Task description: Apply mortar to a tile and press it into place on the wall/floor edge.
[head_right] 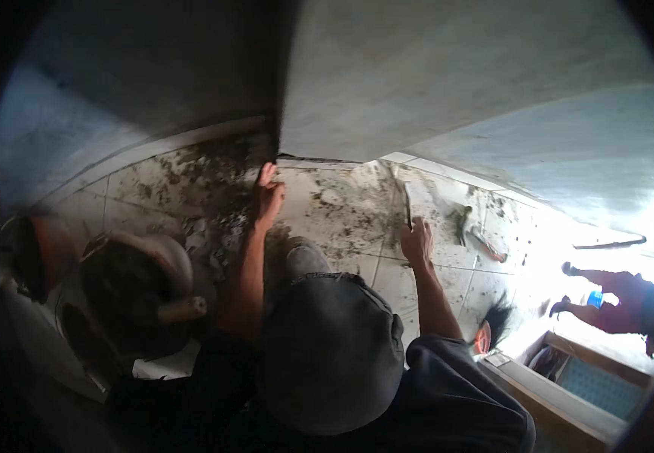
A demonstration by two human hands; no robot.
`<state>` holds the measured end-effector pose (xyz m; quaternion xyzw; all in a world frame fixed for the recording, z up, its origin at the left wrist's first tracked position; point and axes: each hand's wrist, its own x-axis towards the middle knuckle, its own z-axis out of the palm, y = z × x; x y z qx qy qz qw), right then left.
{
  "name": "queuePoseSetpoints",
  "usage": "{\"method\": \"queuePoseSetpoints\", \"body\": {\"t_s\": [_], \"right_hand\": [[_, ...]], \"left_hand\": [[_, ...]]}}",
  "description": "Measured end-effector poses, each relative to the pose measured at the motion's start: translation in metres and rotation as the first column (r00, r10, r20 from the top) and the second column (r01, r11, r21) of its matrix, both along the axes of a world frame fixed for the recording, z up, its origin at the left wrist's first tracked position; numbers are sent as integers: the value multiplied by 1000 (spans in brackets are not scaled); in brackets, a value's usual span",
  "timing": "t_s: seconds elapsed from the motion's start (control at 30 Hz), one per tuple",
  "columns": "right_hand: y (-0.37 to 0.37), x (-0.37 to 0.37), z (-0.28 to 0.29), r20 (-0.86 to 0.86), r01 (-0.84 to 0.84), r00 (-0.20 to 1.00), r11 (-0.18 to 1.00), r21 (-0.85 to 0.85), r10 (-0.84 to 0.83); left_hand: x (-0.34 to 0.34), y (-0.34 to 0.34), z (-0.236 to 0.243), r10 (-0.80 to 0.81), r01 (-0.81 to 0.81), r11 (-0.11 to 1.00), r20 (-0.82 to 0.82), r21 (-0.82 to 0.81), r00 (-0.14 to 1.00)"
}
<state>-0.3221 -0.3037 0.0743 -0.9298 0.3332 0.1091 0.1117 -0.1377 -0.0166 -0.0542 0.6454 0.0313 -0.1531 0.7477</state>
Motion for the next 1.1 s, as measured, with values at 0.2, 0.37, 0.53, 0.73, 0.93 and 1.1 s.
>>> {"method": "queuePoseSetpoints", "body": {"t_s": [0.2, 0.37, 0.53, 0.73, 0.93, 1.1], "right_hand": [[-32, -52, -30, -20, 105, 994, 992, 75, -104], [-47, -58, -55, 63, -21, 998, 996, 86, 16], [-26, -57, 15, -17, -163, 983, 919, 359, 181], [102, 65, 187, -93, -789, 595, 602, 125, 798], [243, 201, 237, -372, -954, -5, -116, -276, 928], [319, 277, 183, -667, -997, 14, -43, -70, 745]], "left_hand": [[4, 7, 19, -64, 68, 996, -63, 54, 996], [1, 11, 18, -87, 84, 986, 19, 147, 996], [-2, 8, 15, -48, 30, 980, 90, 194, 995], [-7, -8, 8, 92, -123, 975, 167, 183, 982], [-1, -31, 7, 155, -218, 908, 198, 358, 968], [-4, -32, 28, 204, -236, 878, 121, 416, 971]]}}
